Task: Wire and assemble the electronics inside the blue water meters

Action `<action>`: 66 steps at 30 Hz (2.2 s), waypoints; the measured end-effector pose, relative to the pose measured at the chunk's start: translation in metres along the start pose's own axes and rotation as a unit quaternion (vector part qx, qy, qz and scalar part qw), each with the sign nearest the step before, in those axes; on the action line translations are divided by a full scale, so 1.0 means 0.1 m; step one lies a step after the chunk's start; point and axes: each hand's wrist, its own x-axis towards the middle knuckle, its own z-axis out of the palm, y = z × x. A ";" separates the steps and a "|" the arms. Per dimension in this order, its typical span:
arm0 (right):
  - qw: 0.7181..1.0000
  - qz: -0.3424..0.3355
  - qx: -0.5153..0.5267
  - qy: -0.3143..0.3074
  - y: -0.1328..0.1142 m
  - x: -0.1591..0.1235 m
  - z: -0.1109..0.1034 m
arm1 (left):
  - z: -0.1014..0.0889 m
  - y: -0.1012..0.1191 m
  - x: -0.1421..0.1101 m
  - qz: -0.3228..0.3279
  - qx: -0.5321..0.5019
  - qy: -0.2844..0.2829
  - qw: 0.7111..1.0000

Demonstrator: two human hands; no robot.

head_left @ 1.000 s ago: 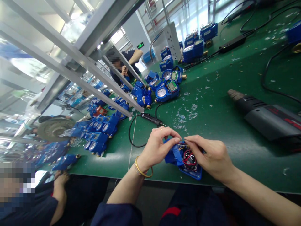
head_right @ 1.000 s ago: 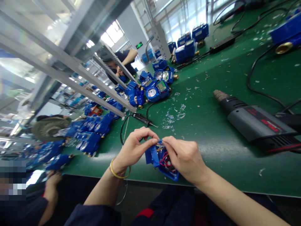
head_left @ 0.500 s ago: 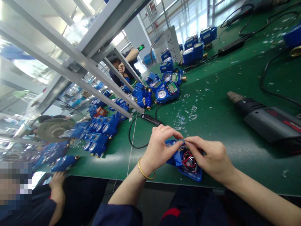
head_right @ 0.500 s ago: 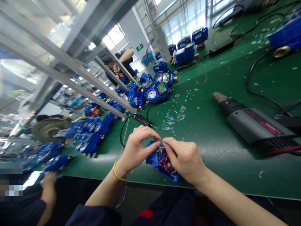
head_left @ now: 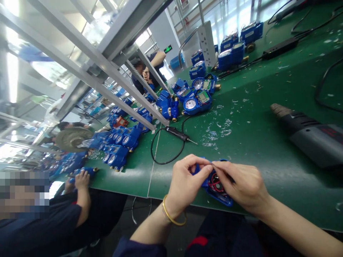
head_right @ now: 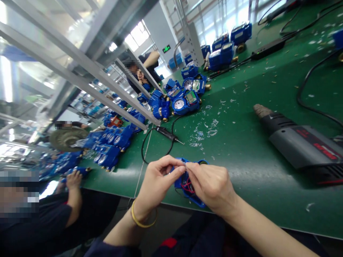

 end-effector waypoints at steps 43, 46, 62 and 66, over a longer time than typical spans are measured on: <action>0.910 0.272 0.281 -0.141 -0.06 0.09 -0.11 | -0.13 0.08 0.07 0.187 0.187 -0.002 0.965; 0.917 0.259 0.274 -0.132 -0.06 0.08 -0.11 | -0.09 0.06 0.08 0.184 0.170 -0.007 0.968; 0.959 0.169 0.203 -0.099 -0.07 0.08 -0.13 | -0.08 0.11 0.14 0.173 0.133 -0.031 0.975; 0.966 0.138 0.200 -0.091 0.01 0.18 -0.18 | -0.12 0.11 0.16 0.143 0.085 -0.055 0.985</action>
